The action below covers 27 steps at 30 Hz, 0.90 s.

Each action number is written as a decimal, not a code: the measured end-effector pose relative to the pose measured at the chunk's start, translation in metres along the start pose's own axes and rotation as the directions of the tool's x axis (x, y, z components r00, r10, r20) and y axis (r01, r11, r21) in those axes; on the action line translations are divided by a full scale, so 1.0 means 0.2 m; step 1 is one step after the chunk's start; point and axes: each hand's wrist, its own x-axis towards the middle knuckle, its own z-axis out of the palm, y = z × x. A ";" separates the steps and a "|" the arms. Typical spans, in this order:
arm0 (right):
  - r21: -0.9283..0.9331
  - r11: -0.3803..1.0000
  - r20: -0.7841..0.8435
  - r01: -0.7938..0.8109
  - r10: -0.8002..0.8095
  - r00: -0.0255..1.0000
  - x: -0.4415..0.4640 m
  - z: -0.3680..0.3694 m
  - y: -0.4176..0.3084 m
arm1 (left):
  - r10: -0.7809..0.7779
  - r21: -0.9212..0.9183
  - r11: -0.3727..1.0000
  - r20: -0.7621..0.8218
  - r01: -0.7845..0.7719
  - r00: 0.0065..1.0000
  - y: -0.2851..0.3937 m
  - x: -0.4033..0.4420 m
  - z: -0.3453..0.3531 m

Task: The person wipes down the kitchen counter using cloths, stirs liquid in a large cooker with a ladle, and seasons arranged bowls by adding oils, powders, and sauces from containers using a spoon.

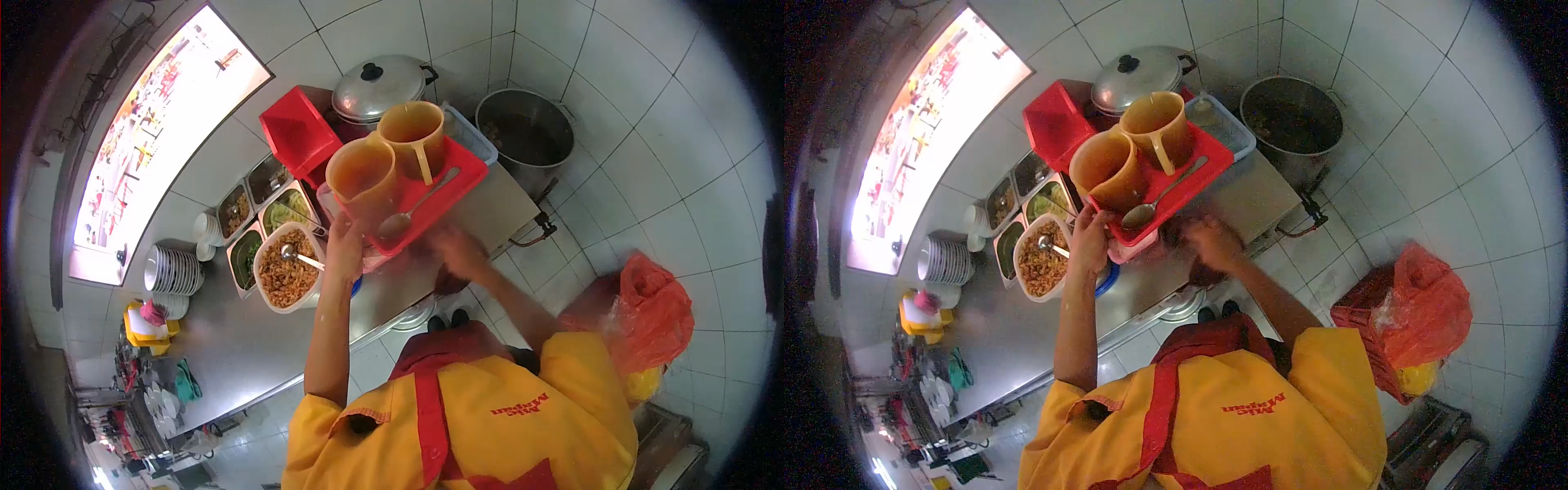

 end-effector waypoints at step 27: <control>-0.158 0.829 -0.367 -0.536 0.455 0.811 -0.18 0.08 0.28 | -0.052 0.001 0.999 0.049 0.052 0.997 -0.15 0.05 0.01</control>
